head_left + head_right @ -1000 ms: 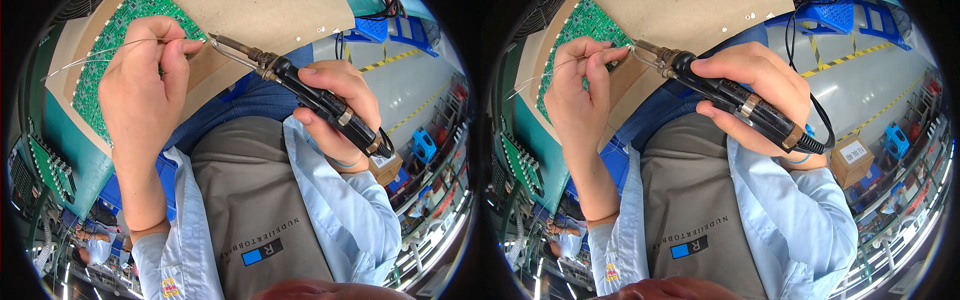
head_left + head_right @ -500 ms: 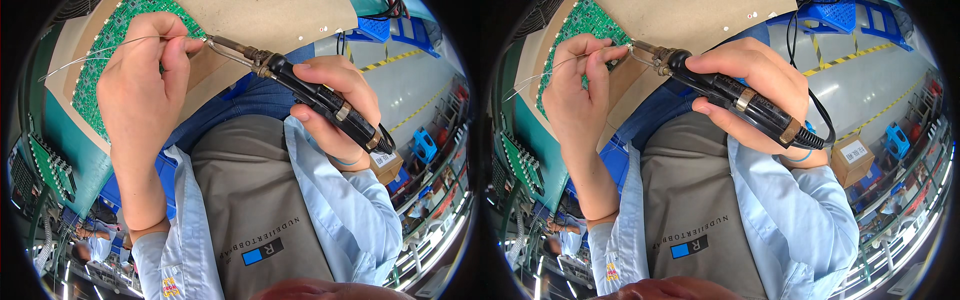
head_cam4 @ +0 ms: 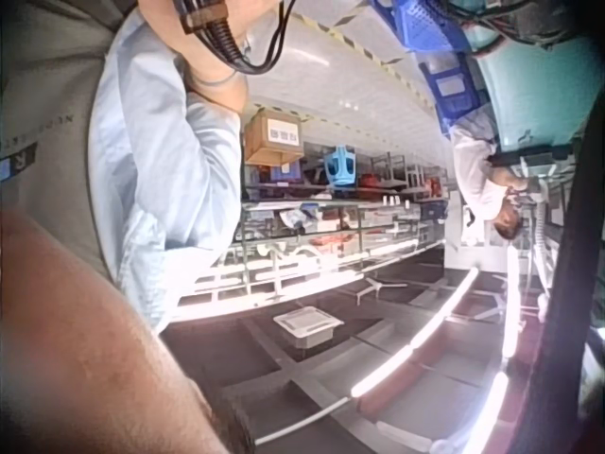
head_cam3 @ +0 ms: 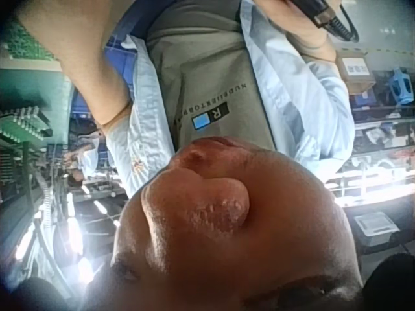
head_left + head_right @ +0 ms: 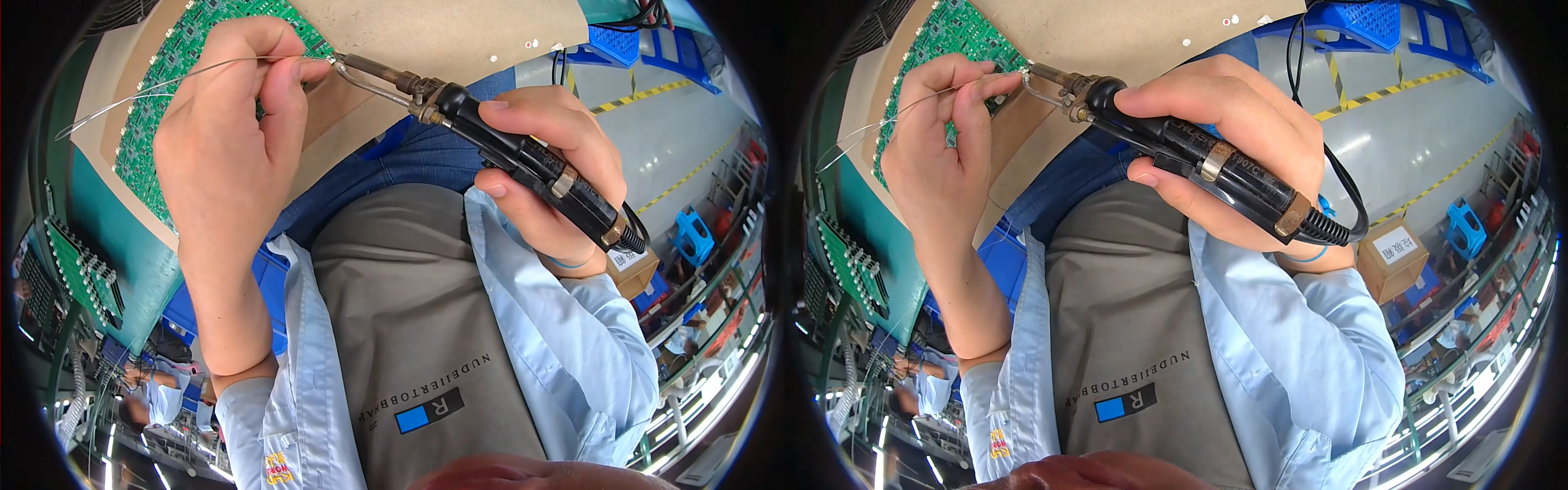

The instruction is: Solder small electronic components onto a printed circuit board using a soldering iron and solder wire.

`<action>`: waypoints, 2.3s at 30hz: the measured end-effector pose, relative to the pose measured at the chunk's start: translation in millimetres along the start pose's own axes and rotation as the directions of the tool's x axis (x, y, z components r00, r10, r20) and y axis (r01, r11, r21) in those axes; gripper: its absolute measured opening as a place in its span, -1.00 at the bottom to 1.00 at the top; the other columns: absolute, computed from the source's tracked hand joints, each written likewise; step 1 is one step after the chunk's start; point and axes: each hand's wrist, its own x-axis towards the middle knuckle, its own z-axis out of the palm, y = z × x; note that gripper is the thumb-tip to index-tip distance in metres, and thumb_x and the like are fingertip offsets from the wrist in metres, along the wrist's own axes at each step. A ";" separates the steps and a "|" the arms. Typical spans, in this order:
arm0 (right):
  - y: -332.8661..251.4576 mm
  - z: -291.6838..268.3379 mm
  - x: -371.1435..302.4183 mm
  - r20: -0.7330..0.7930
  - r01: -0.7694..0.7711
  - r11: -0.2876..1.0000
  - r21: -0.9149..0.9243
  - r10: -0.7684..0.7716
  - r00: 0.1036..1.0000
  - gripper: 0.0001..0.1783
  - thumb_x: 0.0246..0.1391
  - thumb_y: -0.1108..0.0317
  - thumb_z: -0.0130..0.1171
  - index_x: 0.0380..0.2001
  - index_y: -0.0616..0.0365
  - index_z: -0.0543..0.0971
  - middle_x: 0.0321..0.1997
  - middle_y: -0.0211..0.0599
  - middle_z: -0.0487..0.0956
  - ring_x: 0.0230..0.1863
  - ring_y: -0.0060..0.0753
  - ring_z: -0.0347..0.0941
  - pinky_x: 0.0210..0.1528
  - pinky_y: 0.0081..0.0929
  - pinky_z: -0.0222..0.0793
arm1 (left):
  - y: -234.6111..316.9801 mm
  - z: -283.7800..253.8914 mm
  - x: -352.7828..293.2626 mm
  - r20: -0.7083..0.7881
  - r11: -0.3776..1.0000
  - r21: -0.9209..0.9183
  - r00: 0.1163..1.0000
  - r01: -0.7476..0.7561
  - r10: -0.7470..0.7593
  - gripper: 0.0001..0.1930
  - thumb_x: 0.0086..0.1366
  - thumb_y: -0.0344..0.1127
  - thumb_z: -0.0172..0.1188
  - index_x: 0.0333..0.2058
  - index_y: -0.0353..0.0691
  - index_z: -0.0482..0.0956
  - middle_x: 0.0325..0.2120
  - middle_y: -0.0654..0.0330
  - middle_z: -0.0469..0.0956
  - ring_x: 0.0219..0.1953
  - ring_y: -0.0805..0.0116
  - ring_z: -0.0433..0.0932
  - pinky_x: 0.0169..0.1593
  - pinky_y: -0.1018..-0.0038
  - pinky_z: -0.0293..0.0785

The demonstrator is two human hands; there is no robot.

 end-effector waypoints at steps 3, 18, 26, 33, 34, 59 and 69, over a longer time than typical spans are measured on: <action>-0.2 -0.4 0.2 0.009 0.004 1.000 -0.013 -0.004 1.000 -0.52 -0.06 0.34 0.50 -0.07 0.36 0.64 -0.14 -0.02 0.66 -0.25 -0.24 0.52 -0.13 -0.42 0.44 | -2.6 -2.5 0.8 0.033 1.000 0.021 0.999 0.000 -0.001 -0.89 0.39 -0.54 0.14 -0.15 -0.26 0.57 -0.39 0.30 0.78 -0.28 0.50 0.73 -0.34 0.70 0.49; -1.7 -2.3 3.3 0.042 0.004 1.000 -0.019 -0.003 0.999 -0.51 -0.06 0.32 0.51 -0.08 0.36 0.64 -0.12 0.00 0.65 -0.21 -0.20 0.54 -0.08 -0.38 0.45 | -3.1 3.7 -2.3 -0.020 0.996 -0.058 0.997 0.067 -0.068 -0.89 0.37 -0.54 0.19 -0.16 -0.26 0.60 -0.39 0.29 0.78 -0.30 0.52 0.70 -0.26 0.70 0.51; -1.7 -3.1 4.2 0.052 -0.003 1.000 -0.004 0.003 0.999 -0.51 -0.06 0.33 0.51 -0.08 0.37 0.63 -0.10 0.00 0.65 -0.18 -0.18 0.54 -0.05 -0.36 0.45 | -1.3 4.9 -0.1 -0.032 0.995 -0.095 0.999 0.041 -0.044 -0.90 0.37 -0.54 0.19 -0.17 -0.26 0.60 -0.40 0.28 0.78 -0.31 0.51 0.70 -0.24 0.70 0.51; -0.3 -4.6 6.1 0.067 0.014 1.000 -0.007 -0.014 0.998 -0.51 -0.05 0.33 0.50 -0.08 0.38 0.63 -0.09 0.01 0.64 -0.15 -0.17 0.54 -0.04 -0.35 0.45 | -2.5 3.1 -0.2 -0.009 0.996 -0.055 0.998 0.067 -0.068 -0.89 0.36 -0.56 0.18 -0.17 -0.28 0.59 -0.39 0.27 0.77 -0.31 0.50 0.70 -0.23 0.69 0.51; -0.3 -5.1 6.4 0.071 0.017 1.000 -0.008 -0.017 0.997 -0.51 -0.05 0.33 0.50 -0.08 0.38 0.62 -0.09 0.01 0.64 -0.15 -0.16 0.54 -0.04 -0.35 0.46 | -3.2 2.3 0.0 0.003 0.996 -0.044 0.997 0.075 -0.075 -0.89 0.36 -0.56 0.18 -0.18 -0.28 0.59 -0.39 0.27 0.77 -0.30 0.50 0.70 -0.23 0.69 0.51; 5.7 -1.3 18.5 -0.194 0.042 0.996 -0.077 -0.056 0.979 -0.47 0.10 0.28 0.46 0.03 0.41 0.55 -0.15 0.06 0.67 -0.34 -0.26 0.65 -0.26 -0.51 0.55 | 2.2 2.4 -7.6 -0.010 0.953 -0.127 0.961 0.274 -0.277 -0.85 0.40 -0.56 0.14 -0.30 -0.38 0.70 -0.23 0.20 0.65 -0.24 0.38 0.65 -0.17 0.60 0.52; 36.7 33.8 32.2 -0.495 -0.084 0.995 0.058 0.101 0.863 -0.43 0.25 0.21 0.35 0.18 0.32 0.45 0.01 -0.11 0.58 -0.16 -0.32 0.53 0.00 -0.49 0.45 | -22.3 -2.2 -33.0 -0.137 0.978 -0.200 0.986 0.063 -0.092 -0.83 0.43 -0.55 0.10 -0.27 -0.37 0.70 -0.20 0.20 0.64 -0.14 0.30 0.67 -0.09 0.53 0.55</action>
